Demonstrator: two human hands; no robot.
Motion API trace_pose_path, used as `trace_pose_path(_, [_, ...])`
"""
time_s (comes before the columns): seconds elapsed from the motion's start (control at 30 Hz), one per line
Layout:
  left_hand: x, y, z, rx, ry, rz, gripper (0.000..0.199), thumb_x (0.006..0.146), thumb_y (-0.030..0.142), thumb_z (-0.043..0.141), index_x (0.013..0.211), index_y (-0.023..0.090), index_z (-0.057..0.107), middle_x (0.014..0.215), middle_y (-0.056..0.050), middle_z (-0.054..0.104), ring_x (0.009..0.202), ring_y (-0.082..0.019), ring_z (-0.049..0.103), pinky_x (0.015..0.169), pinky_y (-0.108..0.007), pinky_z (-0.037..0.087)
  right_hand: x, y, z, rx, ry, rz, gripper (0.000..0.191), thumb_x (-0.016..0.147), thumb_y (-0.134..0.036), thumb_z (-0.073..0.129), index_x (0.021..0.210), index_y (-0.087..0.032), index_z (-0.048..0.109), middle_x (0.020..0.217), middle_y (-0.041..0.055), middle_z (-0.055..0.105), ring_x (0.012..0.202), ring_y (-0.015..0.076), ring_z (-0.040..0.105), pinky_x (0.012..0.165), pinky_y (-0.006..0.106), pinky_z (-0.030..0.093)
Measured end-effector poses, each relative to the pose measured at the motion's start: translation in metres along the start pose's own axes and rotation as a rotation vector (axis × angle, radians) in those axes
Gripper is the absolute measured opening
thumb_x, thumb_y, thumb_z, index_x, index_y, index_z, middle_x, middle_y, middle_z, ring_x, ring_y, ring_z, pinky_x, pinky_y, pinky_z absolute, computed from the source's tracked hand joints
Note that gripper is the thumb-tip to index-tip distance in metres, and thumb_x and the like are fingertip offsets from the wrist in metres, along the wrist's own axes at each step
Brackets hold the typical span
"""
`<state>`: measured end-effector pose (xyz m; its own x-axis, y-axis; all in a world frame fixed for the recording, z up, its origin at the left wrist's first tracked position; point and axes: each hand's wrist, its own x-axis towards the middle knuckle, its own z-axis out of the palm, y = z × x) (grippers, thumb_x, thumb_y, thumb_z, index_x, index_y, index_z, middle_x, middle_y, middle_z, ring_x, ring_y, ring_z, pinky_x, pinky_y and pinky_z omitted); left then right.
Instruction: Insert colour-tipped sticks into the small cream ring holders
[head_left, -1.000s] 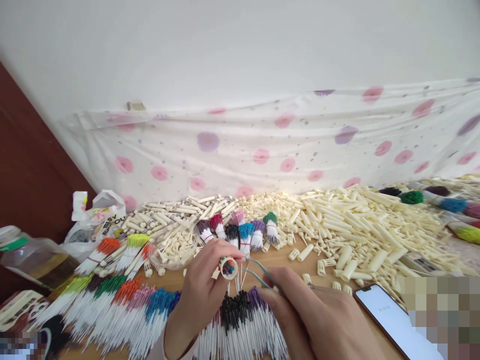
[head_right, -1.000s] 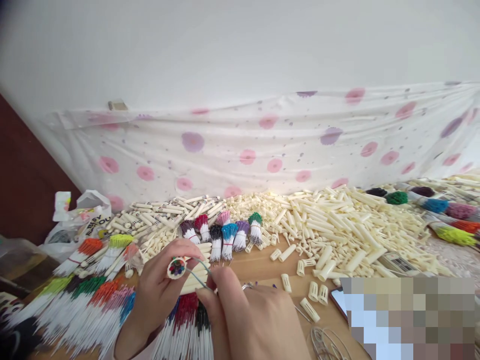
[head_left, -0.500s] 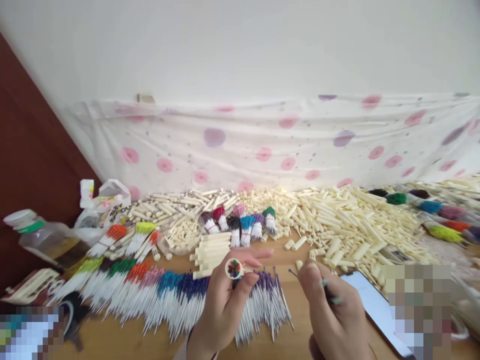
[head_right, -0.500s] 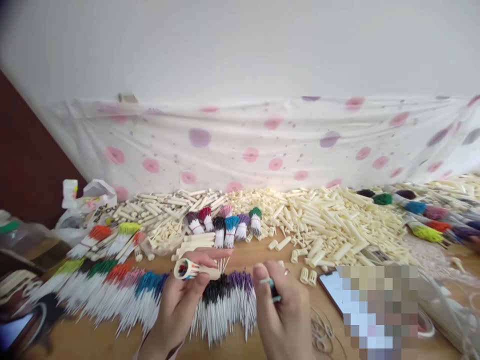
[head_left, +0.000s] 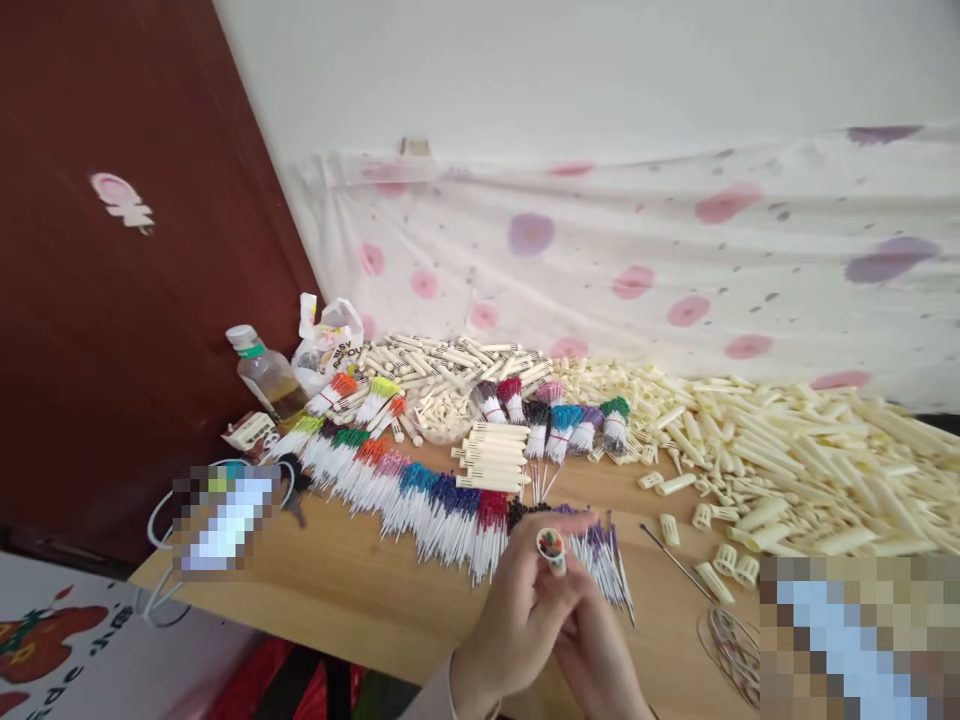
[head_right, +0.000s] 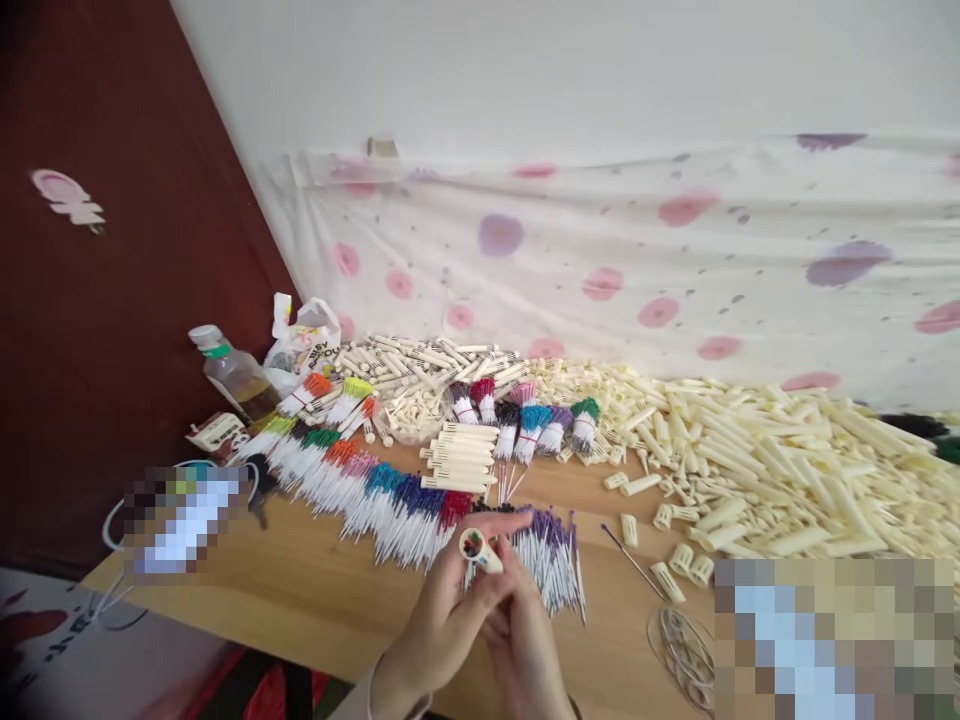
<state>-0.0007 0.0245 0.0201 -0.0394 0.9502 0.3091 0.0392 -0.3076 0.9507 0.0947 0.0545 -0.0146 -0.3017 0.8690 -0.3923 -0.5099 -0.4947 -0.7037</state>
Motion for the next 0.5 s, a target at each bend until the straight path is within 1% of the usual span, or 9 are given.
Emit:
trace_pose_path(0.07, [0.006, -0.001, -0.034, 0.176, -0.023, 0.096, 0.066, 0.092, 0.055, 0.066, 0.147, 0.021, 0.051, 0.147, -0.017, 0.060, 0.134, -0.030, 0.059, 0.113, -0.044, 0.048, 0.006, -0.006, 0.004, 0.044, -0.001, 0.038, 0.060, 0.054, -0.061, 0.094, 0.061, -0.021, 0.050, 0.052, -0.0122, 0.030, 0.044, 0.0032, 0.012, 0.039, 0.018, 0.013])
trace_pose_path(0.1, [0.012, -0.003, -0.059, 0.291, 0.056, 0.113, 0.062, 0.096, 0.056, 0.058, 0.147, 0.021, 0.052, 0.144, -0.018, 0.062, 0.128, -0.029, 0.064, 0.107, -0.043, 0.053, 0.009, -0.009, 0.004, 0.057, -0.020, 0.053, 0.062, 0.055, -0.061, 0.094, 0.059, -0.021, 0.047, 0.052, -0.0129, 0.028, 0.044, 0.0027, 0.010, 0.038, 0.018, 0.012])
trace_pose_path(0.13, [0.018, -0.006, -0.089, 0.482, 0.218, 0.077, 0.050, 0.102, 0.054, 0.045, 0.136, 0.021, 0.062, 0.132, -0.016, 0.071, 0.112, -0.026, 0.072, 0.096, -0.039, 0.059, 0.012, -0.012, 0.002, 0.066, -0.038, 0.066, 0.063, 0.055, -0.061, 0.094, 0.058, -0.021, 0.045, 0.052, -0.0135, 0.027, 0.044, 0.0023, 0.008, 0.038, 0.018, 0.010])
trace_pose_path(0.17, [0.026, -0.008, -0.122, 0.718, 0.375, -0.050, 0.046, 0.105, 0.050, 0.035, 0.121, 0.025, 0.070, 0.115, -0.010, 0.078, 0.097, -0.022, 0.075, 0.087, -0.035, 0.061, 0.015, -0.015, -0.001, 0.073, -0.051, 0.075, 0.064, 0.055, -0.060, 0.095, 0.058, -0.021, 0.045, 0.051, -0.0141, 0.026, 0.044, 0.0020, 0.006, 0.038, 0.018, 0.009])
trace_pose_path(0.2, [0.034, -0.010, -0.158, 0.825, 0.482, -0.144, 0.044, 0.106, 0.046, 0.036, 0.110, 0.022, 0.073, 0.105, -0.010, 0.080, 0.090, -0.023, 0.075, 0.084, -0.037, 0.061, 0.018, -0.018, -0.005, 0.077, -0.063, 0.079, 0.063, 0.056, -0.059, 0.095, 0.059, -0.021, 0.045, 0.051, -0.0144, 0.026, 0.044, 0.0019, 0.005, 0.038, 0.018, 0.009])
trace_pose_path(0.27, [0.049, -0.012, -0.226, 0.977, 0.633, -0.285, 0.036, 0.104, 0.038, 0.044, 0.106, 0.016, 0.072, 0.101, -0.012, 0.079, 0.094, -0.027, 0.074, 0.089, -0.042, 0.058, 0.022, -0.022, -0.014, 0.084, -0.070, 0.082, 0.061, 0.057, -0.057, 0.096, 0.060, -0.020, 0.048, 0.052, -0.0146, 0.027, 0.044, 0.0017, 0.006, 0.038, 0.018, 0.009])
trace_pose_path(0.33, [0.060, -0.016, -0.279, 1.106, 0.702, -0.448, 0.028, 0.101, 0.032, 0.054, 0.106, 0.012, 0.072, 0.104, -0.014, 0.076, 0.103, -0.030, 0.071, 0.094, -0.048, 0.055, 0.025, -0.024, -0.022, 0.081, -0.053, 0.085, 0.059, 0.057, -0.056, 0.096, 0.061, -0.020, 0.049, 0.052, -0.0147, 0.028, 0.044, 0.0016, 0.006, 0.038, 0.019, 0.009])
trace_pose_path(0.4, [0.069, -0.024, -0.311, 1.186, 0.672, -0.595, 0.026, 0.099, 0.033, 0.063, 0.115, 0.014, 0.068, 0.116, -0.010, 0.072, 0.106, -0.025, 0.069, 0.094, -0.048, 0.056, 0.028, -0.024, -0.029, 0.071, -0.028, 0.086, 0.060, 0.059, -0.058, 0.095, 0.060, -0.020, 0.048, 0.051, -0.0144, 0.028, 0.044, 0.0017, 0.006, 0.039, 0.019, 0.009])
trace_pose_path(0.5, [0.077, -0.041, -0.329, 1.252, 0.575, -0.746, 0.035, 0.097, 0.036, 0.066, 0.126, 0.017, 0.063, 0.127, -0.010, 0.066, 0.109, -0.024, 0.068, 0.091, -0.046, 0.059, 0.032, -0.025, -0.034, 0.056, -0.043, 0.077, 0.060, 0.064, -0.057, 0.093, 0.059, -0.020, 0.045, 0.052, -0.0135, 0.028, 0.045, 0.0024, 0.007, 0.039, 0.019, 0.010])
